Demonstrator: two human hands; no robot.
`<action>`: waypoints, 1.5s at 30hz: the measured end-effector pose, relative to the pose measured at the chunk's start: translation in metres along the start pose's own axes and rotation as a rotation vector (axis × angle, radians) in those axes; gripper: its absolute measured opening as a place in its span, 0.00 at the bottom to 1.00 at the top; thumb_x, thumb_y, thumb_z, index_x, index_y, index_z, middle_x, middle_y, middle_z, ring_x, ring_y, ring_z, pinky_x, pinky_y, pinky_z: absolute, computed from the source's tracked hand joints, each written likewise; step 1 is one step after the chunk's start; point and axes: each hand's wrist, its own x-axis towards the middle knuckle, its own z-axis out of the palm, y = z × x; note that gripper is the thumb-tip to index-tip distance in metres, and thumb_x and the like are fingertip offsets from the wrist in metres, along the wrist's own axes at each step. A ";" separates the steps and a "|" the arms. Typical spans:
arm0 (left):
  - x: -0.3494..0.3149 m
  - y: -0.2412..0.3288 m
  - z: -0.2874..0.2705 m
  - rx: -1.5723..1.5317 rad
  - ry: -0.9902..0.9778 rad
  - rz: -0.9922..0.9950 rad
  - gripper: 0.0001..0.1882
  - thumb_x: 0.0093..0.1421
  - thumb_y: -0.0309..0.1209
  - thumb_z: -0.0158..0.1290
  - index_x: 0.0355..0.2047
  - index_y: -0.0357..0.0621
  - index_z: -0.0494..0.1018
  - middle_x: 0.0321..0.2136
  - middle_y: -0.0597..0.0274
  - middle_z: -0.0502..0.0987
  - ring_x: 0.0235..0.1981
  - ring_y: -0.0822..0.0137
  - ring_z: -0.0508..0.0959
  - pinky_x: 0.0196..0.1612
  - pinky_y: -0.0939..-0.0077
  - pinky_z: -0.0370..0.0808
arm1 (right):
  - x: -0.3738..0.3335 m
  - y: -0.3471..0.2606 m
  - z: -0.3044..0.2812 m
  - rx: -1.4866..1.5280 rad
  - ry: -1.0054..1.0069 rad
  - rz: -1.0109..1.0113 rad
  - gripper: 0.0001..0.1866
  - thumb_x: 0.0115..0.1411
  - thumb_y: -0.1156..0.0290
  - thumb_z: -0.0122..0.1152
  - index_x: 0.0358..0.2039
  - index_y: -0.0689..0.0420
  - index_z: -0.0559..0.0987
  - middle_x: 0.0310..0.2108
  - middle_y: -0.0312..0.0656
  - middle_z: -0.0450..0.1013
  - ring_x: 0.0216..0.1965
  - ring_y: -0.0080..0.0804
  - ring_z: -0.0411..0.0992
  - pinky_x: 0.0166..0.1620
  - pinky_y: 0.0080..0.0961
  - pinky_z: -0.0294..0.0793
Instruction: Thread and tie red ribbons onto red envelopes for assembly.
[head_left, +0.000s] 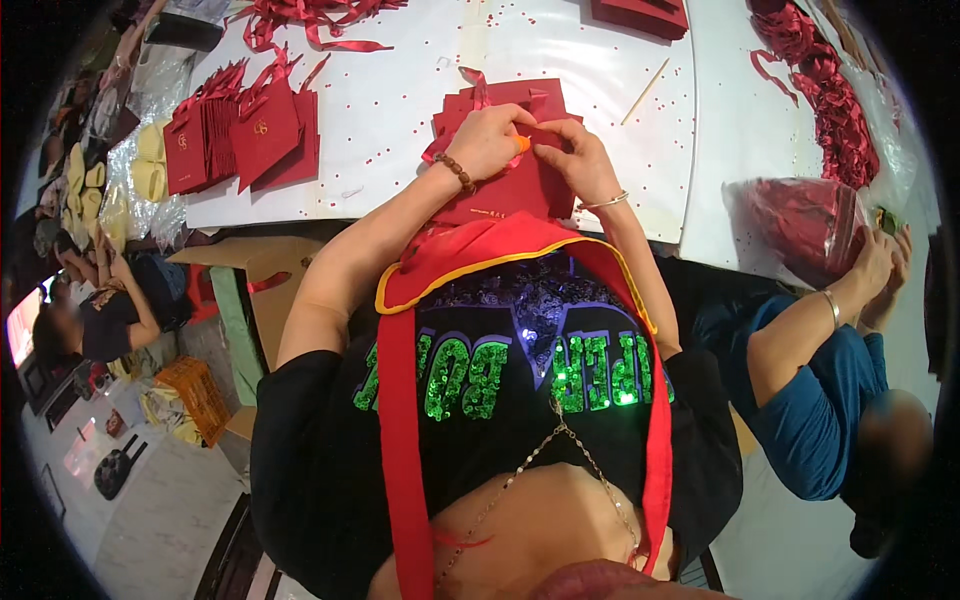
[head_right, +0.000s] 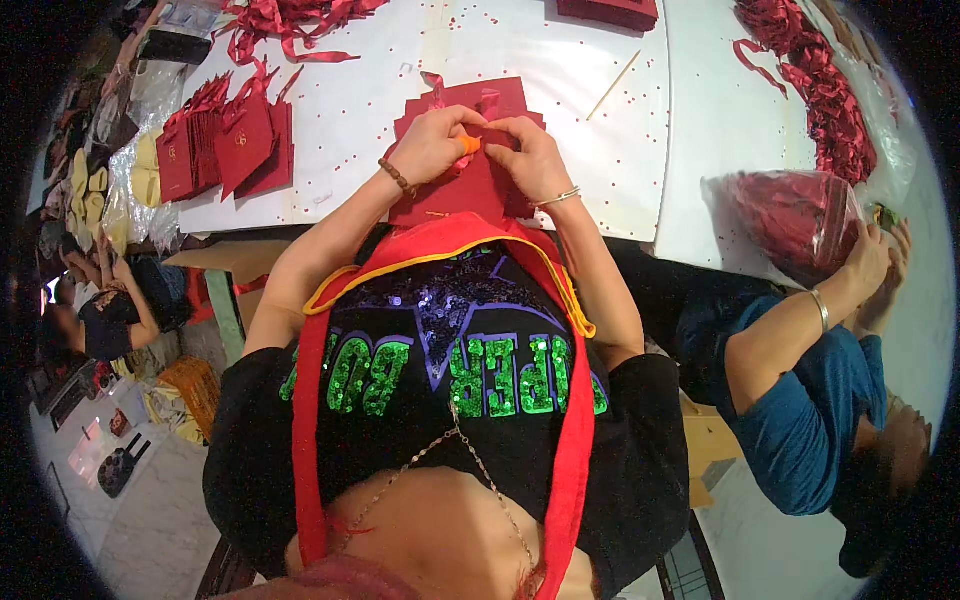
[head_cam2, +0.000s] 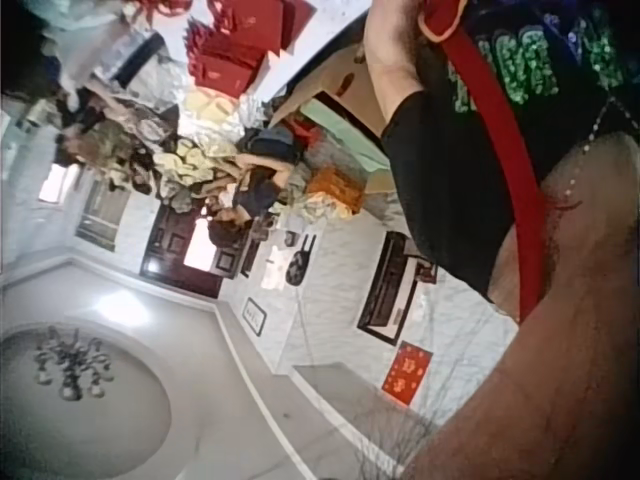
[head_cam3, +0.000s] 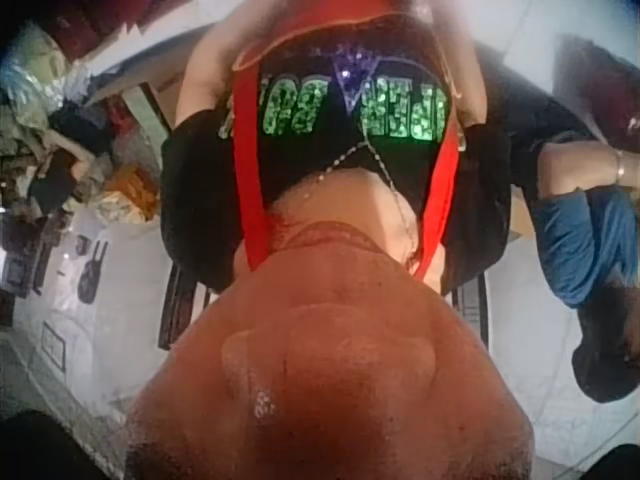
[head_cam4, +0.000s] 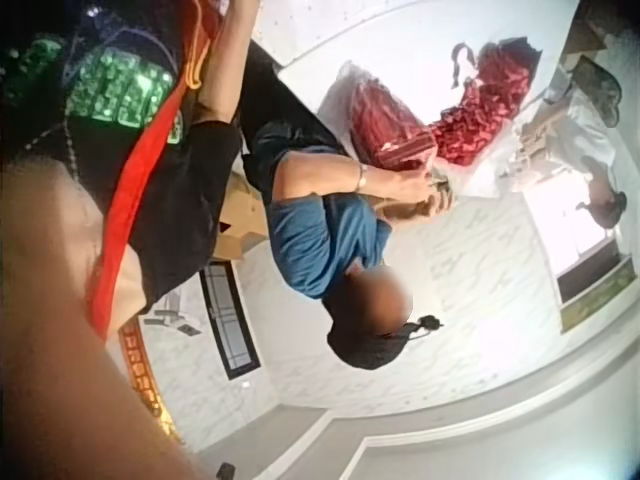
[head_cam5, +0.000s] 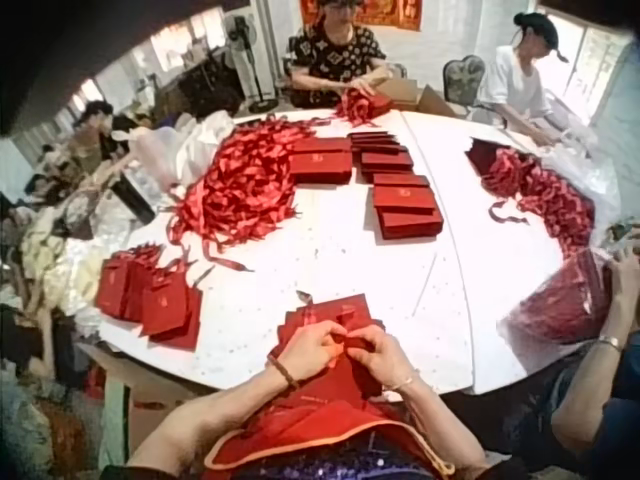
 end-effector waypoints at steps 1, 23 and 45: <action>-0.001 -0.002 0.002 -0.002 -0.001 -0.002 0.13 0.47 0.24 0.50 0.35 0.37 0.72 0.15 0.59 0.74 0.17 0.71 0.75 0.22 0.77 0.69 | -0.004 -0.001 0.001 -0.035 0.015 -0.038 0.14 0.50 0.74 0.59 0.39 0.61 0.74 0.31 0.34 0.71 0.32 0.19 0.66 0.35 0.16 0.66; 0.006 -0.047 0.004 -0.214 0.065 -0.007 0.06 0.48 0.21 0.51 0.29 0.39 0.73 0.19 0.63 0.74 0.20 0.75 0.72 0.23 0.82 0.69 | 0.002 0.001 0.019 -0.158 0.177 -0.304 0.08 0.46 0.74 0.58 0.29 0.60 0.74 0.29 0.48 0.70 0.33 0.45 0.69 0.36 0.32 0.69; -0.007 0.014 0.009 0.314 0.219 0.256 0.08 0.48 0.21 0.49 0.31 0.38 0.70 0.24 0.47 0.74 0.29 0.48 0.74 0.32 0.60 0.71 | 0.012 -0.001 -0.001 -0.208 -0.036 -0.152 0.11 0.47 0.69 0.58 0.30 0.60 0.73 0.28 0.51 0.71 0.33 0.48 0.69 0.35 0.37 0.68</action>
